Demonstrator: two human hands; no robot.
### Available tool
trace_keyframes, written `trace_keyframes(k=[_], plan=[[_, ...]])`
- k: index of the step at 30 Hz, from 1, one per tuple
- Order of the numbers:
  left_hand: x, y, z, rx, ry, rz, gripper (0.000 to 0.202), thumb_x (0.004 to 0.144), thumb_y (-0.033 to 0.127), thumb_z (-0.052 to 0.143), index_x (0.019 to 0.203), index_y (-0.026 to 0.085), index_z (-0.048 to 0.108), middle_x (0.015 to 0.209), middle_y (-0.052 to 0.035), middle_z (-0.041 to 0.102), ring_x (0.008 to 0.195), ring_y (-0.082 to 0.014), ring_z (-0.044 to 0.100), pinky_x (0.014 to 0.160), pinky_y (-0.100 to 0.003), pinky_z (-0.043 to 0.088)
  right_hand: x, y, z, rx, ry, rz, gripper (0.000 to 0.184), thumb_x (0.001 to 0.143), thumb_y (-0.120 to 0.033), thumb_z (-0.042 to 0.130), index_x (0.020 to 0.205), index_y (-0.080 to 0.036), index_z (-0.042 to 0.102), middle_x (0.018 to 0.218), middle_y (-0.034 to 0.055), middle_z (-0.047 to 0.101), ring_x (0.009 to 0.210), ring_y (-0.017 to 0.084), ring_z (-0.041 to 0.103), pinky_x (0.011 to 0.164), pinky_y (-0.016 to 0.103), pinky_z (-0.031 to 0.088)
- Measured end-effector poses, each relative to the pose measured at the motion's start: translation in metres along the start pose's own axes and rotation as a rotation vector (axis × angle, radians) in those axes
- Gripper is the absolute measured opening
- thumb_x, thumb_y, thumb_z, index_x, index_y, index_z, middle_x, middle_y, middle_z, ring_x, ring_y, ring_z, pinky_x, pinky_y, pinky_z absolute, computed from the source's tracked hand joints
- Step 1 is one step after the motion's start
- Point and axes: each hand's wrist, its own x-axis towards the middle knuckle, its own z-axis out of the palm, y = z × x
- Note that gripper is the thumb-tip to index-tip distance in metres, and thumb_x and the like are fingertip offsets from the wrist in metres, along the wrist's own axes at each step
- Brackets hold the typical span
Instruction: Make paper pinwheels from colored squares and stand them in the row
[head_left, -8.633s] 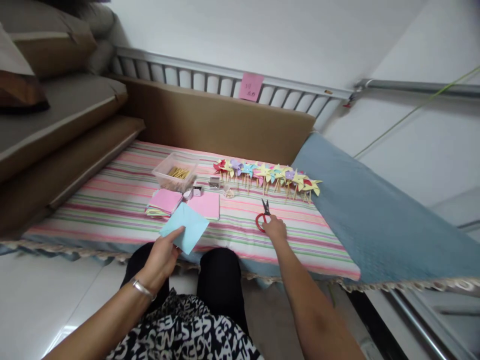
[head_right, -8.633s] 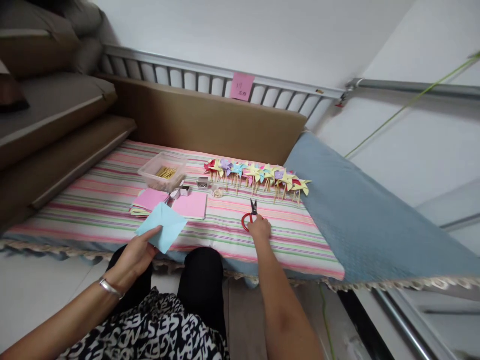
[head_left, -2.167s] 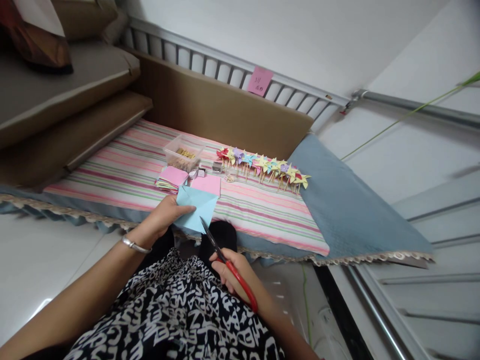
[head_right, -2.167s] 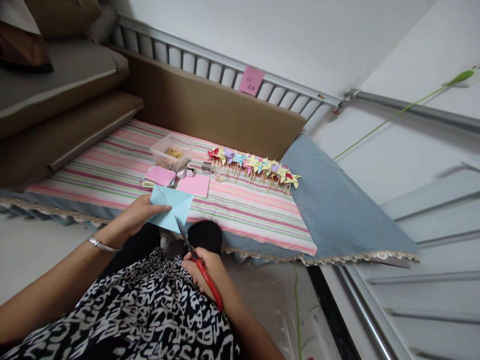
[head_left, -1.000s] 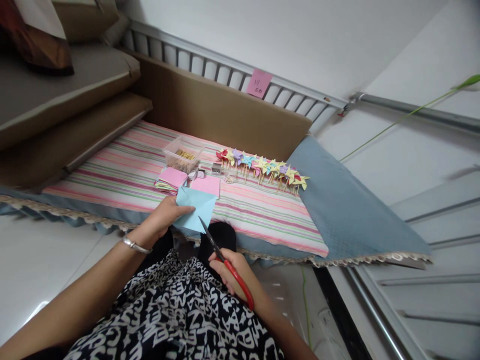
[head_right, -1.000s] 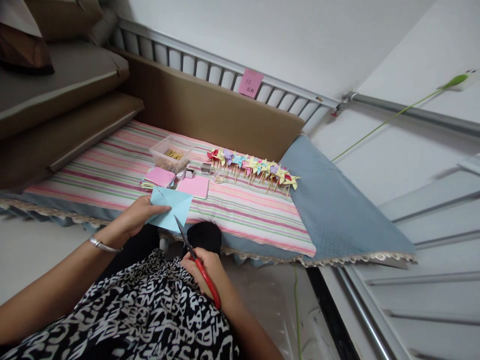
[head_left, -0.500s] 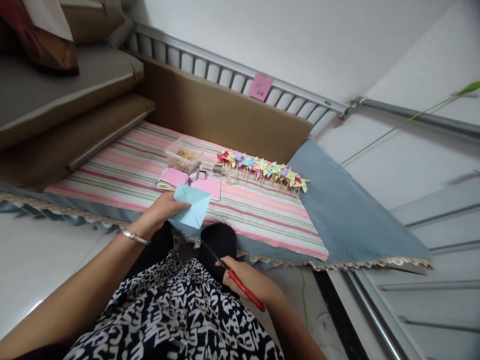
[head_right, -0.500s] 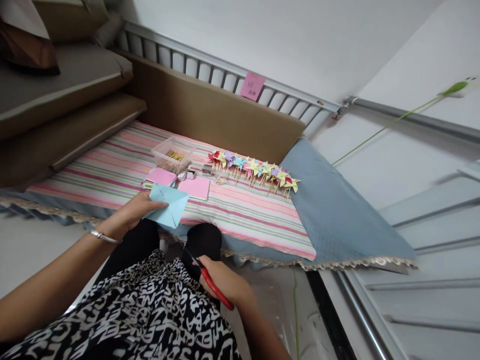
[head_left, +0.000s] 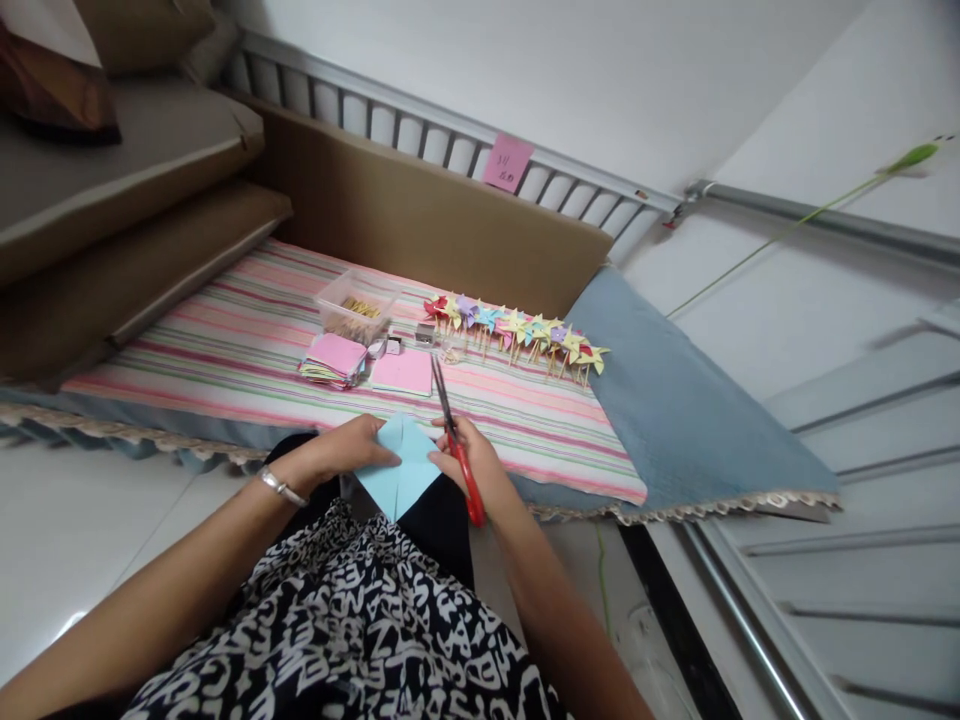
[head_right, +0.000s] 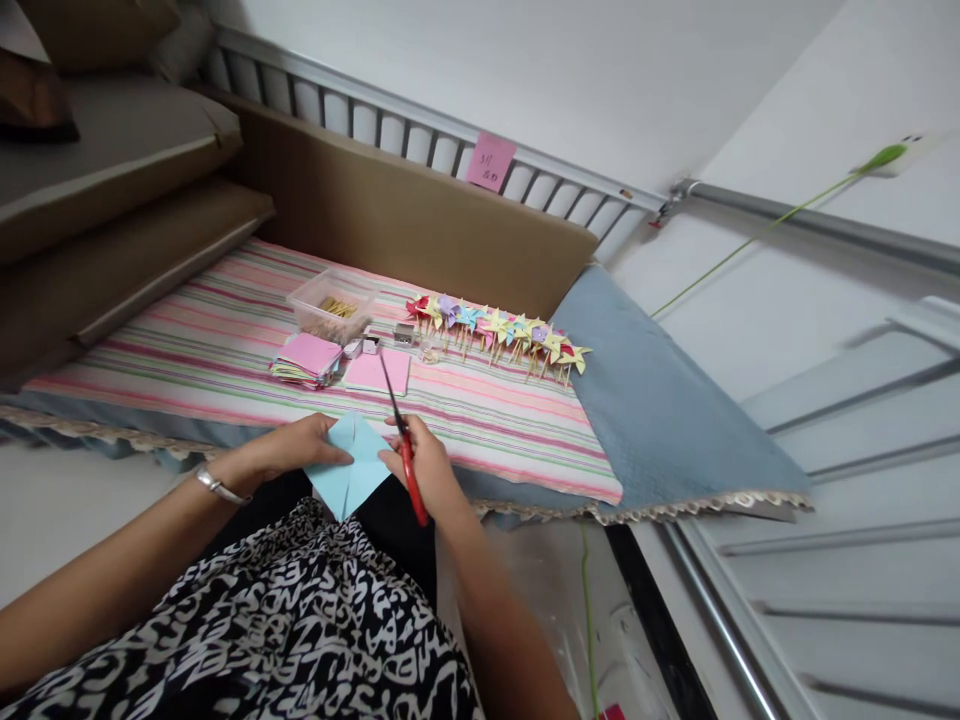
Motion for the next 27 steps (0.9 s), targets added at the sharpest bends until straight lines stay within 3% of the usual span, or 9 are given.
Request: trace_keyframes(k=[4, 9, 13, 16, 19, 23, 27], plan=[[-0.003, 0.005, -0.004, -0.103, 0.003, -0.004, 0.025, 0.058, 0.024, 0.076, 0.081, 0.015, 0.072, 0.071, -0.0052, 0.072, 0.057, -0.0178, 0.063, 0.057, -0.027, 0.049, 0.004, 0.003, 0.009, 0.010, 0.046, 0.006, 0.038, 0.067, -0.018, 0.061, 0.105, -0.019, 0.055, 0.075, -0.0038, 0.051, 0.065, 0.011, 0.049, 0.065, 0.024, 0.041], [-0.004, 0.001, -0.006, -0.404, 0.061, 0.029, 0.030, 0.066, 0.031, 0.076, 0.088, 0.011, 0.071, 0.081, -0.0097, 0.073, 0.067, -0.0177, 0.065, 0.066, -0.028, 0.052, 0.003, 0.011, 0.012, 0.199, 0.236, -0.001, 0.037, 0.071, -0.026, 0.062, 0.107, -0.021, 0.052, 0.076, -0.0040, 0.050, 0.064, 0.011, 0.050, 0.061, 0.023, 0.042], [0.000, -0.008, 0.014, -0.627, 0.135, 0.062, 0.034, 0.064, 0.028, 0.078, 0.093, 0.013, 0.069, 0.088, -0.0102, 0.074, 0.072, -0.0187, 0.067, 0.070, -0.030, 0.054, 0.005, 0.017, 0.026, 0.288, 0.368, -0.038, 0.037, 0.072, -0.028, 0.062, 0.107, -0.021, 0.051, 0.083, -0.0013, 0.054, 0.071, 0.013, 0.053, 0.065, 0.025, 0.045], [0.004, -0.012, 0.028, -0.665, 0.227, 0.082, 0.040, 0.061, 0.026, 0.079, 0.097, 0.013, 0.068, 0.088, -0.0094, 0.074, 0.072, -0.0181, 0.067, 0.069, -0.028, 0.053, 0.006, 0.019, 0.037, 0.281, 0.397, -0.026, 0.038, 0.074, -0.029, 0.061, 0.109, -0.022, 0.049, 0.084, -0.0014, 0.052, 0.069, 0.013, 0.052, 0.063, 0.024, 0.045], [0.006, -0.013, 0.028, -0.627, 0.348, 0.102, 0.043, 0.057, 0.028, 0.080, 0.095, 0.012, 0.068, 0.084, -0.0087, 0.074, 0.068, -0.0188, 0.066, 0.067, -0.029, 0.052, 0.004, 0.018, 0.041, 0.266, 0.339, 0.014, 0.040, 0.073, -0.031, 0.061, 0.110, -0.023, 0.048, 0.080, -0.0025, 0.050, 0.065, 0.012, 0.051, 0.062, 0.025, 0.046], [0.006, -0.013, 0.009, -0.492, 0.495, 0.123, 0.046, 0.052, 0.032, 0.081, 0.090, 0.010, 0.068, 0.079, -0.0087, 0.074, 0.065, -0.0205, 0.065, 0.065, -0.031, 0.050, -0.007, 0.014, 0.030, 0.234, 0.178, 0.043, 0.039, 0.075, -0.027, 0.057, 0.112, -0.021, 0.048, 0.083, 0.0005, 0.058, 0.077, 0.016, 0.059, 0.077, 0.030, 0.048], [0.004, -0.014, -0.009, -0.341, 0.483, 0.099, 0.043, 0.054, 0.034, 0.079, 0.088, 0.009, 0.069, 0.078, -0.0087, 0.073, 0.066, -0.0213, 0.065, 0.064, -0.030, 0.049, -0.030, 0.012, 0.014, 0.084, -0.010, 0.105, 0.043, 0.072, -0.021, 0.059, 0.115, -0.020, 0.052, 0.089, 0.0032, 0.064, 0.080, 0.016, 0.061, 0.081, 0.032, 0.047]])
